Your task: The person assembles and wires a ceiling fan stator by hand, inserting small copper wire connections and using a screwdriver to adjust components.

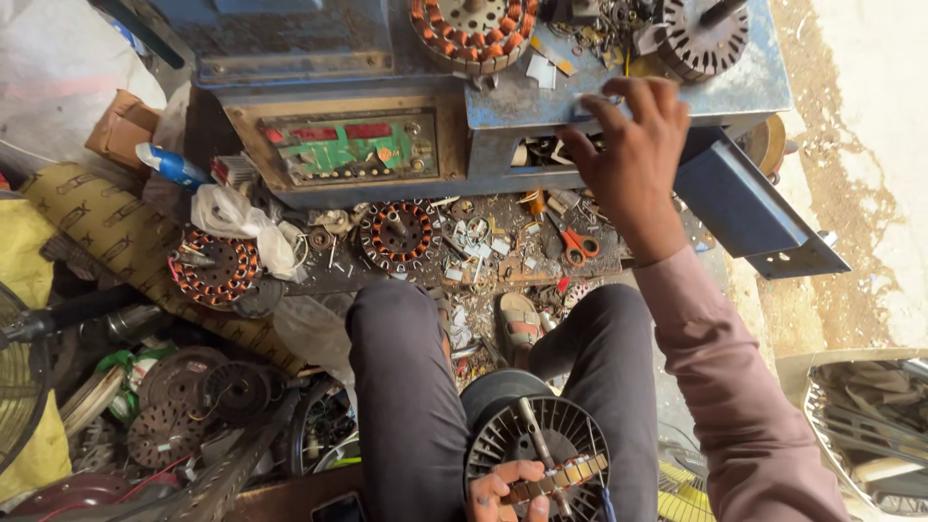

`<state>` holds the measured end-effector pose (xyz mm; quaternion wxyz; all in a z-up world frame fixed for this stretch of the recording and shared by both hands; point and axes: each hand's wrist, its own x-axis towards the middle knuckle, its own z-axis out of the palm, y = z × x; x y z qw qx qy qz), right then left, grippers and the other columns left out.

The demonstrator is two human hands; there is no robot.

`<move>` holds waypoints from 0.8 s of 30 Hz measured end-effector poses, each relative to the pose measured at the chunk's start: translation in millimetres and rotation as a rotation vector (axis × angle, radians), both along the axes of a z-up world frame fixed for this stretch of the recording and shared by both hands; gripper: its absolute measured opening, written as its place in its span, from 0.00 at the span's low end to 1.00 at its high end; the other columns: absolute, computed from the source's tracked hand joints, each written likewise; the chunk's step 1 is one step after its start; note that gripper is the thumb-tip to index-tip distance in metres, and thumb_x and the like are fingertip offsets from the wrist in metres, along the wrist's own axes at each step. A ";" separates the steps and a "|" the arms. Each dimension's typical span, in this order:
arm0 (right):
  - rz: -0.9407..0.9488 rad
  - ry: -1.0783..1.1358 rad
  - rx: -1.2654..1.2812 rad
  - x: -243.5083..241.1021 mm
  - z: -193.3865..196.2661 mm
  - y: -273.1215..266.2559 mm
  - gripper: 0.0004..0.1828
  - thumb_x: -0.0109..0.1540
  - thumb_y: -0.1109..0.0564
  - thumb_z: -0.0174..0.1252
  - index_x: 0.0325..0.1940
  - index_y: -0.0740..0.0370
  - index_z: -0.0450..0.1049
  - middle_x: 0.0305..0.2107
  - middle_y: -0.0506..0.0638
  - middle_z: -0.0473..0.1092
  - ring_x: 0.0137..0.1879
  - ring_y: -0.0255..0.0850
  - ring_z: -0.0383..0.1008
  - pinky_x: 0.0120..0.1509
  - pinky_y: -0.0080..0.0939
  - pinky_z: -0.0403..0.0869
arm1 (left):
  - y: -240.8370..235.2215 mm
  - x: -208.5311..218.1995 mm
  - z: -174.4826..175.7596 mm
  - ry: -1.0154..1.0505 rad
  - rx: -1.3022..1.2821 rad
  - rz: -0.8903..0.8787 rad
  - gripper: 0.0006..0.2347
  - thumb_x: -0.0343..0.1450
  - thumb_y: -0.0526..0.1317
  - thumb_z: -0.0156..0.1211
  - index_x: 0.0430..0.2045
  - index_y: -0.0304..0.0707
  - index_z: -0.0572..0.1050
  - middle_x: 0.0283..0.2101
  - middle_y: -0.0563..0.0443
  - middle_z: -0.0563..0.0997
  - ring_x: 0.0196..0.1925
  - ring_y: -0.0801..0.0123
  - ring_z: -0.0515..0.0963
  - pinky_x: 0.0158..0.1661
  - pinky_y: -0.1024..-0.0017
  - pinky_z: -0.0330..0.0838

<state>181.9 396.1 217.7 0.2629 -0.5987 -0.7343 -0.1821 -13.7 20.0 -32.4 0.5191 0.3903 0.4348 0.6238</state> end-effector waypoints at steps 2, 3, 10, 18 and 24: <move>-0.042 -0.003 -0.020 8.1 0.1 -0.3 0.32 0.60 0.31 0.72 0.56 0.56 0.79 0.57 0.53 0.68 0.64 0.53 0.62 0.62 0.56 0.61 | 0.3 0.3 -2.6 0.000 0.007 0.003 0.19 0.71 0.32 0.66 0.49 0.29 0.60 0.45 0.29 0.82 0.43 0.55 0.85 0.45 0.60 0.83; -0.056 0.003 -0.041 11.2 1.5 -1.3 0.38 0.60 0.27 0.70 0.59 0.58 0.78 0.57 0.55 0.68 0.64 0.54 0.61 0.61 0.57 0.61 | 0.6 -0.2 -3.2 0.001 0.000 0.000 0.19 0.71 0.32 0.66 0.49 0.29 0.60 0.45 0.29 0.82 0.43 0.55 0.85 0.45 0.60 0.83; 0.096 -0.116 0.002 -18.9 3.2 10.0 0.42 0.61 0.29 0.67 0.68 0.59 0.77 0.63 0.62 0.64 0.68 0.59 0.57 0.65 0.60 0.59 | -0.1 6.8 0.2 0.003 0.004 -0.003 0.19 0.71 0.32 0.67 0.49 0.28 0.61 0.44 0.29 0.82 0.42 0.55 0.85 0.45 0.60 0.83; 0.169 0.037 0.074 -22.4 -5.8 2.4 0.17 0.62 0.53 0.72 0.55 0.52 0.80 0.52 0.47 0.72 0.63 0.51 0.66 0.66 0.53 0.63 | 10.9 3.9 -7.1 0.001 0.008 -0.010 0.19 0.70 0.32 0.67 0.48 0.26 0.62 0.43 0.29 0.82 0.41 0.55 0.85 0.44 0.59 0.83; 0.256 0.025 0.100 -17.9 -0.6 9.8 0.11 0.61 0.57 0.69 0.46 0.58 0.78 0.51 0.47 0.76 0.63 0.47 0.70 0.64 0.51 0.65 | 6.0 1.7 -8.5 0.007 0.008 -0.013 0.19 0.70 0.32 0.67 0.48 0.26 0.63 0.43 0.29 0.82 0.41 0.54 0.86 0.44 0.59 0.84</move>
